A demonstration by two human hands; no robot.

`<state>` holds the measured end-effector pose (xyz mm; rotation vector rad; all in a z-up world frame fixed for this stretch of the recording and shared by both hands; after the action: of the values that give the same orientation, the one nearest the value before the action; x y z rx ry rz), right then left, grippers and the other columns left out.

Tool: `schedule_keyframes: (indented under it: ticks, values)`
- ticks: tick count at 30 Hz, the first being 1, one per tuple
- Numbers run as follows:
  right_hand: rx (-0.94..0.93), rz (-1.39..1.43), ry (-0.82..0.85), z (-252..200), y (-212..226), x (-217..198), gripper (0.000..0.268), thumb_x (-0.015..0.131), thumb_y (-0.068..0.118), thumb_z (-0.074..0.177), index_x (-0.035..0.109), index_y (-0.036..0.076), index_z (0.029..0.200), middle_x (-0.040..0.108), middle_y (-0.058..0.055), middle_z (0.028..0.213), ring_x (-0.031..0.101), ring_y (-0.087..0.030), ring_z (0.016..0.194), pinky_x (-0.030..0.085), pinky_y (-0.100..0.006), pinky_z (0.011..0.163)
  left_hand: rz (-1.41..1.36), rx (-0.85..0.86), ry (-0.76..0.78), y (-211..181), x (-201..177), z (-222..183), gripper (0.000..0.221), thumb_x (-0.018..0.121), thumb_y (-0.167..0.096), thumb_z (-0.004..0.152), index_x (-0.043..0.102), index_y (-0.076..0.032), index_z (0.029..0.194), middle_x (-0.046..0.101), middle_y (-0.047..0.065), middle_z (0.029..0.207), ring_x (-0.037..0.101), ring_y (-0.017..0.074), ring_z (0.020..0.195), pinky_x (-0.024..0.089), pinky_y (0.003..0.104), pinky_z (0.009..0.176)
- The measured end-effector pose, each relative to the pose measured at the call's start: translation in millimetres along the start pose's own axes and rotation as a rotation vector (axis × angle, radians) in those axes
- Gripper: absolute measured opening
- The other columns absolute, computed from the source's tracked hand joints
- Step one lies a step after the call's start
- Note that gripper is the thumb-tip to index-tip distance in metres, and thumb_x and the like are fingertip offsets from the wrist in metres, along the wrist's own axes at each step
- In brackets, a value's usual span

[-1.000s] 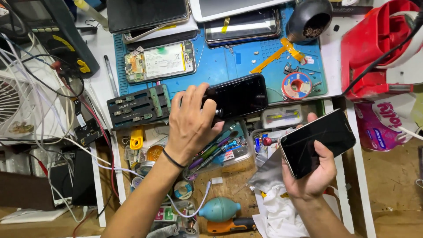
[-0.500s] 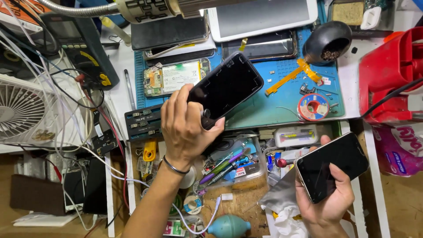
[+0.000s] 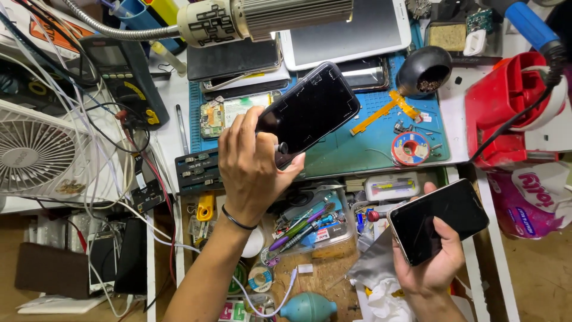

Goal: The person is applying a thin layer of adhesive to the edges of a mobile phone frame to prepare it for screen installation.

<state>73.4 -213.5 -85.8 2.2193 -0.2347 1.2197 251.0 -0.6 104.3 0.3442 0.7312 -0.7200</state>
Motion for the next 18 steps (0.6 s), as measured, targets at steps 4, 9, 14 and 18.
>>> schedule_keyframes:
  ticks: [4, 9, 14, 18]
  values:
    - [-0.042, -0.018, 0.010, -0.6, 2.6, 2.8, 0.062, 0.061, 0.016, 0.086, 0.057, 0.001, 0.146, 0.073, -0.011, 0.102, 0.071, -0.025, 0.082, 0.062, -0.041, 0.068, -0.298, 0.012, 0.222, -7.2, 13.9, -12.2, 0.049, 0.082, -0.039, 0.077, 0.049, -0.007, 0.094, 0.068, 0.021, 0.115, 0.066, 0.0333, 0.099, 0.053, 0.040, 0.077]
    - [-0.064, -0.034, 0.116, -8.0, 5.6, 13.6, 0.062, 0.057, 0.016, 0.088, 0.053, 0.003, 0.149, 0.071, -0.012, 0.101, 0.071, -0.023, 0.085, 0.063, -0.038, 0.073, -0.361, 0.038, 0.418, -11.6, 73.7, -58.6, 0.063, 0.088, -0.046, 0.061, 0.045, -0.011, 0.090, 0.068, 0.012, 0.114, 0.062, 0.0306, 0.096, 0.049, 0.046, 0.079]
    - [-0.094, -0.056, 0.195, -19.8, 10.2, 27.3, 0.062, 0.052, 0.016, 0.091, 0.050, 0.004, 0.152, 0.071, -0.008, 0.103, 0.071, -0.017, 0.089, 0.064, -0.035, 0.082, -0.349, -0.015, 0.494, -11.7, 67.3, -53.1, 0.060, 0.089, -0.035, 0.066, 0.051, -0.012, 0.105, 0.061, 0.012, 0.141, 0.058, 0.0326, 0.133, 0.038, 0.068, 0.109]
    - [-0.070, -0.008, 0.160, -28.5, 11.2, 30.5, 0.062, 0.054, 0.015, 0.090, 0.051, 0.005, 0.151, 0.068, -0.006, 0.099, 0.070, -0.016, 0.087, 0.064, -0.033, 0.080, -0.758, -0.136, 0.123, -32.4, -20.8, -37.8, 0.041, 0.079, -0.033, 0.084, 0.044, -0.012, 0.093, 0.064, 0.015, 0.126, 0.065, 0.0324, 0.113, 0.049, 0.049, 0.099]
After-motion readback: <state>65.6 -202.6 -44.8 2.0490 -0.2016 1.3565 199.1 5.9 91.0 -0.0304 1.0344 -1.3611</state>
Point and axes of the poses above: each hand's wrist, its own z-axis towards the middle knuckle, its own x-axis out of the palm, y = z × x, the point moved 10 cm from there along z, towards the middle knuckle
